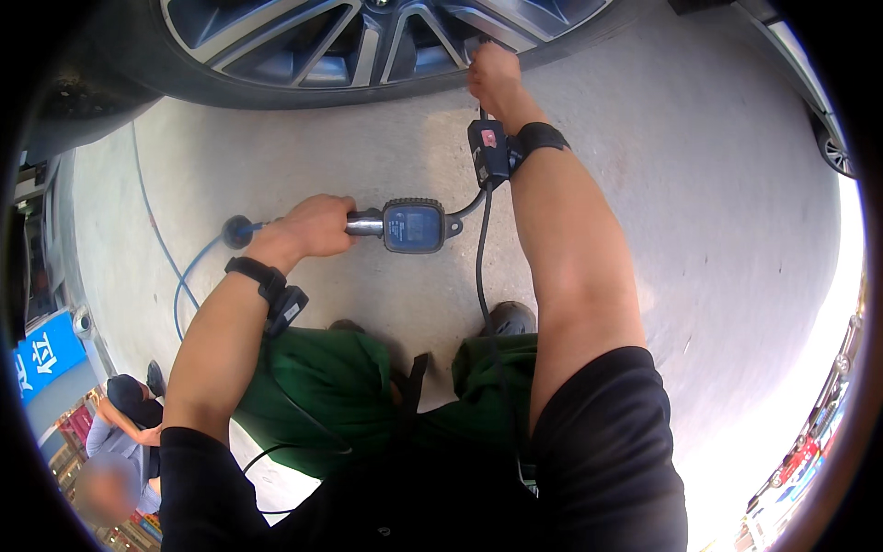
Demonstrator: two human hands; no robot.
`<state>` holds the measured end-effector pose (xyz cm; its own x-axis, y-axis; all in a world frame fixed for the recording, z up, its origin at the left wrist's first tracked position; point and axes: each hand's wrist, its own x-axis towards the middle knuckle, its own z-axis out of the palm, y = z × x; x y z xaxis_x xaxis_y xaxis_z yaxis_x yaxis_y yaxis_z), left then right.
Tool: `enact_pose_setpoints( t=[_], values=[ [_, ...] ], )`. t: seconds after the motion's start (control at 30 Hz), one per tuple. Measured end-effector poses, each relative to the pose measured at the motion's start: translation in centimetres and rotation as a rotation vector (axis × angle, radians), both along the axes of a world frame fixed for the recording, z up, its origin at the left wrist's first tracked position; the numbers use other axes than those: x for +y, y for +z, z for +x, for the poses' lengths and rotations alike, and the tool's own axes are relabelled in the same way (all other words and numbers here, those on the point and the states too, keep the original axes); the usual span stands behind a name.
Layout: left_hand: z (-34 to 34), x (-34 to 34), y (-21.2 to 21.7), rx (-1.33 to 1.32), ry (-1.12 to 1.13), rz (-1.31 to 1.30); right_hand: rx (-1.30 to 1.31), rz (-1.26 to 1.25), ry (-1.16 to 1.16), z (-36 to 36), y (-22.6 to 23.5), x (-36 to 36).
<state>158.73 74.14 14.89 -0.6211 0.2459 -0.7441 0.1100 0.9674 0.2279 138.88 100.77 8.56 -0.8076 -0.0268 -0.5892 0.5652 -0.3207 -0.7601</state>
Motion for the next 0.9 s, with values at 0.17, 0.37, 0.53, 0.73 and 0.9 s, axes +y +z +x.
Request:
enact_pose_setpoints(
  t=[0.17,0.37,0.53,0.73,0.9],
  values=[
    [0.0,-0.6,0.7,-0.01,0.024,0.037,-0.091,-0.261,-0.002,0.6,1.6,0.5],
    [-0.1,-0.5,-0.2,0.022,0.007,0.04,-0.103,-0.324,-0.037,0.8,-0.4,1.4],
    [0.2,-0.5,0.7,-0.163,-0.007,-0.093,-0.085,-0.085,0.087,3.1,-1.0,0.6],
    [-0.2,1.2,3.4,-0.316,-0.018,-0.253,0.793,1.707,0.722,3.2,-9.9,4.2],
    [-0.8,1.8,2.8,-0.247,0.004,-0.24,0.658,1.73,0.592,0.4,-11.4,8.3]
  ],
)
